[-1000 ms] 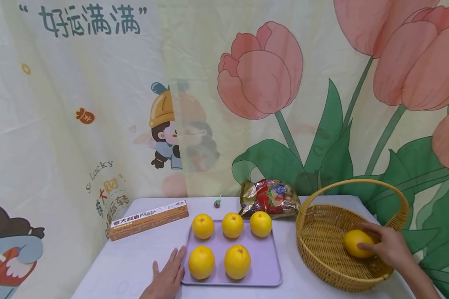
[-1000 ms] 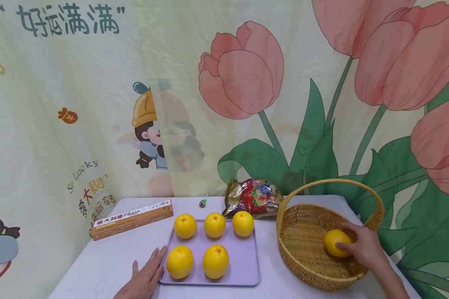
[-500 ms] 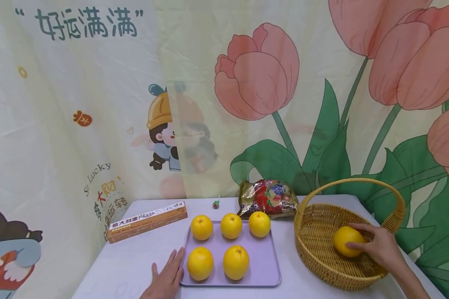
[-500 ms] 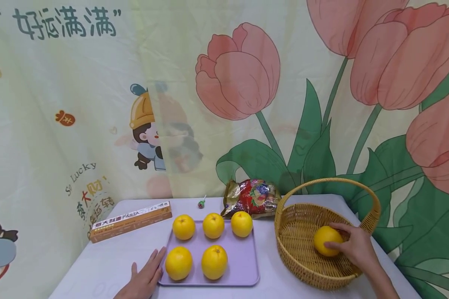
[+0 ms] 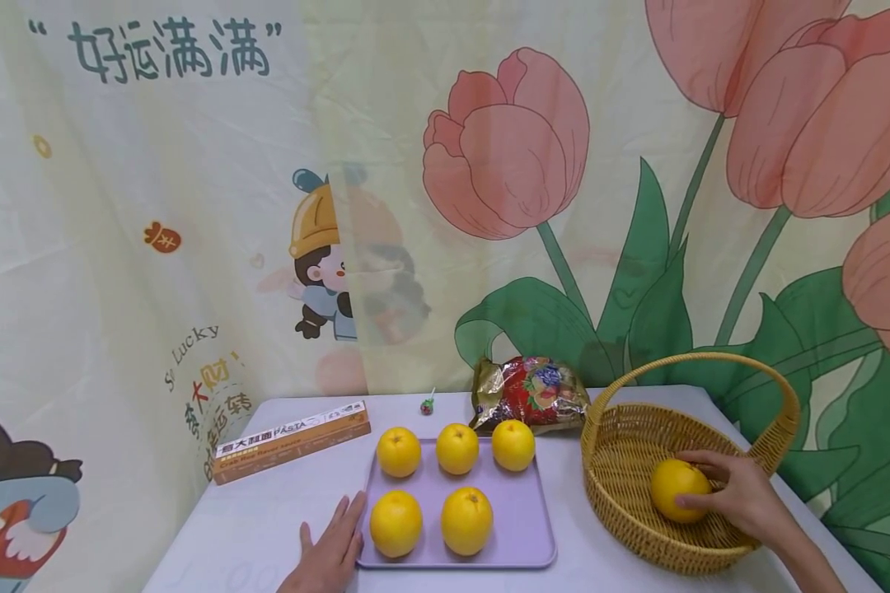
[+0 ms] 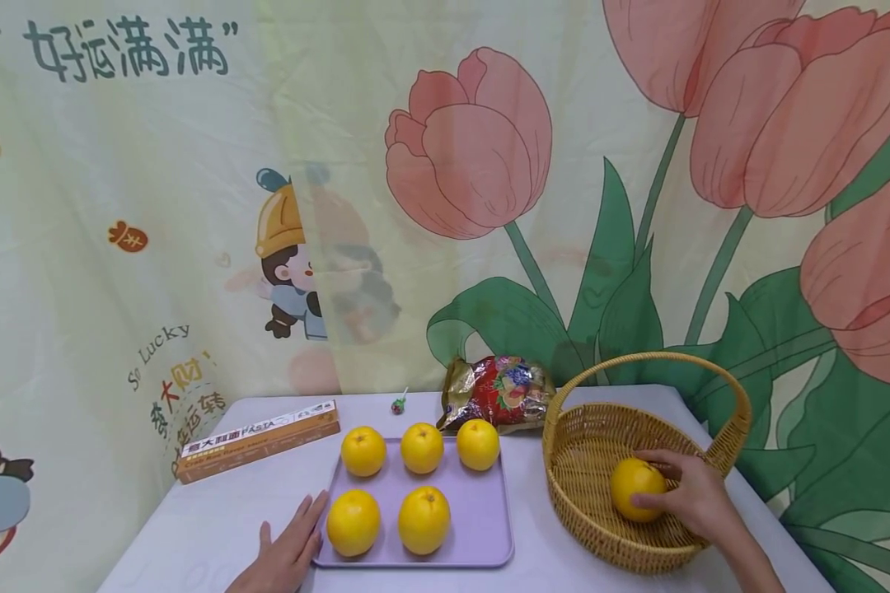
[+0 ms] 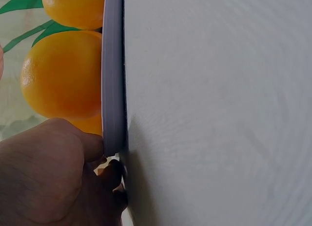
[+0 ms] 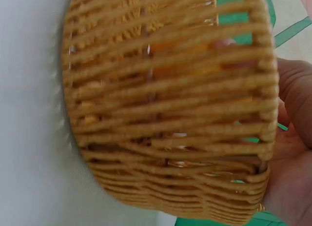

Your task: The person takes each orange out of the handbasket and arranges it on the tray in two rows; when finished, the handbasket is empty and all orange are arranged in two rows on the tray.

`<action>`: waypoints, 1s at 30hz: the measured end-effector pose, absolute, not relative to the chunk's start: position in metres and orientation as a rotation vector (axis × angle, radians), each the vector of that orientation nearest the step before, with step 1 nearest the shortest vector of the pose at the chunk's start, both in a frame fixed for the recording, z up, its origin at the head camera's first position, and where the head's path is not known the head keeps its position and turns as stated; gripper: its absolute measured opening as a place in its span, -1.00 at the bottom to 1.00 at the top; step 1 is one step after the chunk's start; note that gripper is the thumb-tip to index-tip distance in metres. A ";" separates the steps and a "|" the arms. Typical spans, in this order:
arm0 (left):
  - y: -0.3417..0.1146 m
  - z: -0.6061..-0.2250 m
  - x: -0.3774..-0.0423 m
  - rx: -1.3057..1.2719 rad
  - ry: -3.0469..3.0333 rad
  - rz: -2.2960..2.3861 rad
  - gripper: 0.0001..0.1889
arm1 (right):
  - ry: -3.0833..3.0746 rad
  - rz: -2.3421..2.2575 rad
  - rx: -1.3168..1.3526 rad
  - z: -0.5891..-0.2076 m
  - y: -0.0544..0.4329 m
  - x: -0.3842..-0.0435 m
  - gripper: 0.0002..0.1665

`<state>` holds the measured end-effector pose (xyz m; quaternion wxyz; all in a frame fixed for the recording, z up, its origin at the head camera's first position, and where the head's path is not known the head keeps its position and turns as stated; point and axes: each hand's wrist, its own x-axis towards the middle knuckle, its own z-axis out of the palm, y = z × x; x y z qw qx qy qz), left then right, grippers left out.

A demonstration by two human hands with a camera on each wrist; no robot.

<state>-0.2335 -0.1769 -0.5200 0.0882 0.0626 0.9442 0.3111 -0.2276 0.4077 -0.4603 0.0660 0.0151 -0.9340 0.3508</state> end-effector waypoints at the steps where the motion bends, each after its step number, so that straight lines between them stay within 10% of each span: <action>1: -0.177 -0.520 -0.233 0.188 2.812 0.929 -0.36 | -2.808 1.053 0.045 -0.460 0.406 -0.226 -0.06; 30: -0.185 -0.539 -0.237 0.285 2.918 0.955 -0.40 | -2.350 1.291 0.526 -0.416 0.273 -0.183 -0.26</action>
